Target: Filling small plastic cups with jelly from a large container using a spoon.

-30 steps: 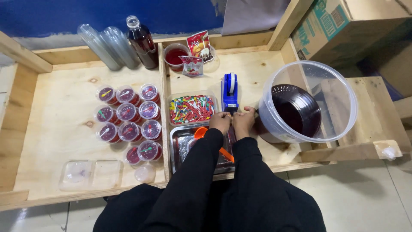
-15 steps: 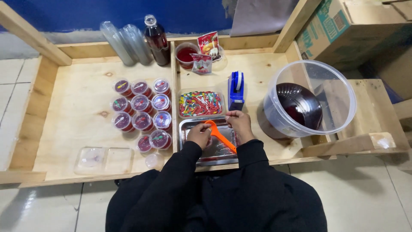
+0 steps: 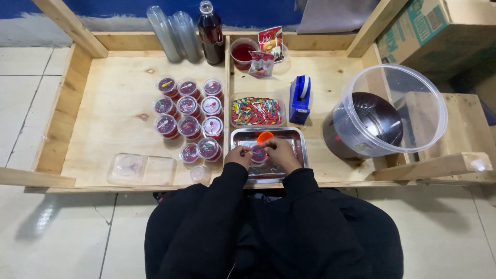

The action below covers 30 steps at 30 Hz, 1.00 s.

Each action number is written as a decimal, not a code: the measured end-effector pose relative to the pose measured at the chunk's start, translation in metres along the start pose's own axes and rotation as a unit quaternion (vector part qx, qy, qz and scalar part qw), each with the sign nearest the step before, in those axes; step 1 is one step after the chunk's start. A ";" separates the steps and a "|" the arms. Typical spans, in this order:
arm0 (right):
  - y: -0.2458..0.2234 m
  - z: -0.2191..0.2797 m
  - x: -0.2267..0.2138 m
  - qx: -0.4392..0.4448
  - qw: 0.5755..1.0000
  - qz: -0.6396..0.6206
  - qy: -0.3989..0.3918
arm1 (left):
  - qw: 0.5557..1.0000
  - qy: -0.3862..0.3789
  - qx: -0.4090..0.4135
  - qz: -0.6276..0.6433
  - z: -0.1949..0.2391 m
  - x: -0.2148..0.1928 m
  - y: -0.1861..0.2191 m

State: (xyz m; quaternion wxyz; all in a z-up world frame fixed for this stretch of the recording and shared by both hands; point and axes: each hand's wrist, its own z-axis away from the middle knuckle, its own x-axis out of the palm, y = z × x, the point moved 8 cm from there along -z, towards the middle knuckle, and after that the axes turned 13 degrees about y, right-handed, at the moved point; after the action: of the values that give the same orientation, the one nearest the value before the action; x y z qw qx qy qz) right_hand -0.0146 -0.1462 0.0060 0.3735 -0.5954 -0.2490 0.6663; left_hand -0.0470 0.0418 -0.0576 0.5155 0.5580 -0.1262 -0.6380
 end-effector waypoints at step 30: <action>0.020 -0.027 0.016 -0.011 0.996 0.085 -0.004 | 0.918 0.137 0.311 -0.205 0.028 -0.001 0.063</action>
State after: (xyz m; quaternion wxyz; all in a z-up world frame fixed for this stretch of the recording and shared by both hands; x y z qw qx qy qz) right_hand 0.0076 -0.1487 -0.0238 0.3082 -0.6156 -0.2065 0.6953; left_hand -0.0381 0.0037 -0.0013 0.1867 0.7857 -0.1291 -0.5755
